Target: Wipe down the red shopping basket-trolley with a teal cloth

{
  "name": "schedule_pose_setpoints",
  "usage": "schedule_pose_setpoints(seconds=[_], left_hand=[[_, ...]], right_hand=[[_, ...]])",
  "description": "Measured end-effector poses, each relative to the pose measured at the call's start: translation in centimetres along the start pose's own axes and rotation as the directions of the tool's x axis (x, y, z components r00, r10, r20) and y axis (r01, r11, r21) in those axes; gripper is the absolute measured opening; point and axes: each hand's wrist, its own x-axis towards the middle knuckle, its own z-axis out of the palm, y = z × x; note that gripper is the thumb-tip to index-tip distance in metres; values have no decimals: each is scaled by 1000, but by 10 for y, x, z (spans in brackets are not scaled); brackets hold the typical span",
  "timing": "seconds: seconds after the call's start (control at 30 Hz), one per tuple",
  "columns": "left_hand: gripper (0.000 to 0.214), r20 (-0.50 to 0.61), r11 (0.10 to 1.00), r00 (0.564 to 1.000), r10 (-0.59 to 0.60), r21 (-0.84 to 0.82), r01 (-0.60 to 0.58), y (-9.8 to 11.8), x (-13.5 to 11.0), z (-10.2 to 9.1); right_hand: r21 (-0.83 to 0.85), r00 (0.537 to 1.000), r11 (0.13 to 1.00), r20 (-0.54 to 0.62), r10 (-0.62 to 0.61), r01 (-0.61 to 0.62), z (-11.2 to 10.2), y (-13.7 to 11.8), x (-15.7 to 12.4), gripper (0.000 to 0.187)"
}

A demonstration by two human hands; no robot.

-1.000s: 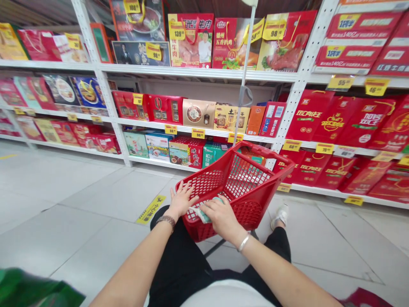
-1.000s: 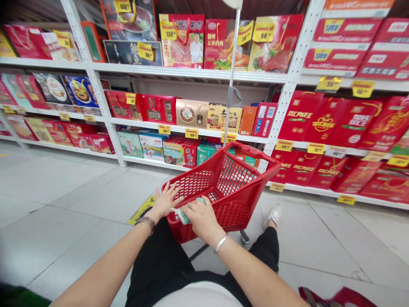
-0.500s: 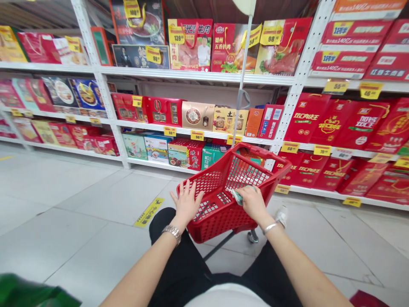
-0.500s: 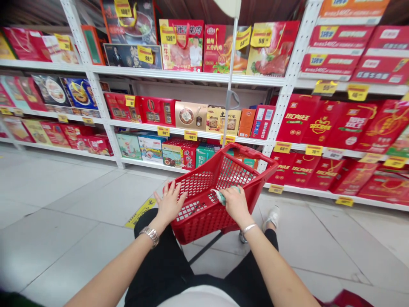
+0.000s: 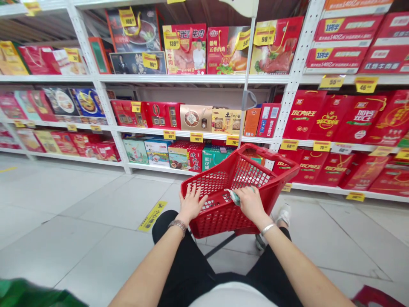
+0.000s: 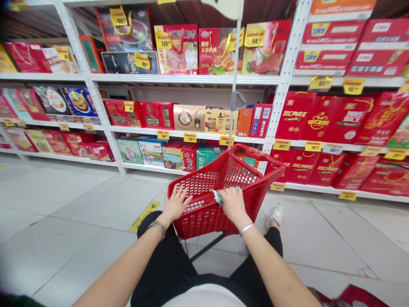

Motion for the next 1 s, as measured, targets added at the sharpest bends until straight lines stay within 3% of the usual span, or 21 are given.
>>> schedule_pose_setpoints(seconds=[0.1, 0.23, 0.37, 0.47, 0.6, 0.9, 1.0], left_hand=[[65, 33, 999, 999, 2, 44, -3, -14, 9, -1], [60, 69, 994, 998, 8, 111, -16, -31, 17, 1], [52, 127, 982, 990, 58, 171, -79, -43, 19, 1], [51, 150, 976, 986, 76, 192, -104, -48, 21, 1], [59, 125, 980, 991, 40, 190, -63, -53, 26, 3], [60, 123, 988, 992, 35, 143, -53, -54, 27, 3], [58, 132, 989, 990, 58, 130, -75, -53, 25, 2]], right_hand=[[55, 998, 998, -58, -16, 20, 1, -18, -5, 43], [127, 979, 979, -141, -144, 162, 3, -64, -7, 39], [120, 952, 946, -98, -289, 300, 11, -111, 1, 24], [101, 960, 955, -63, -273, 278, 17, -122, 3, 19], [73, 980, 981, -90, -176, 182, 13, -97, -8, 24], [-78, 969, 993, -235, 73, -93, -40, 26, -51, 43], [-96, 948, 977, -274, 160, -192, -52, 50, -53, 44]])
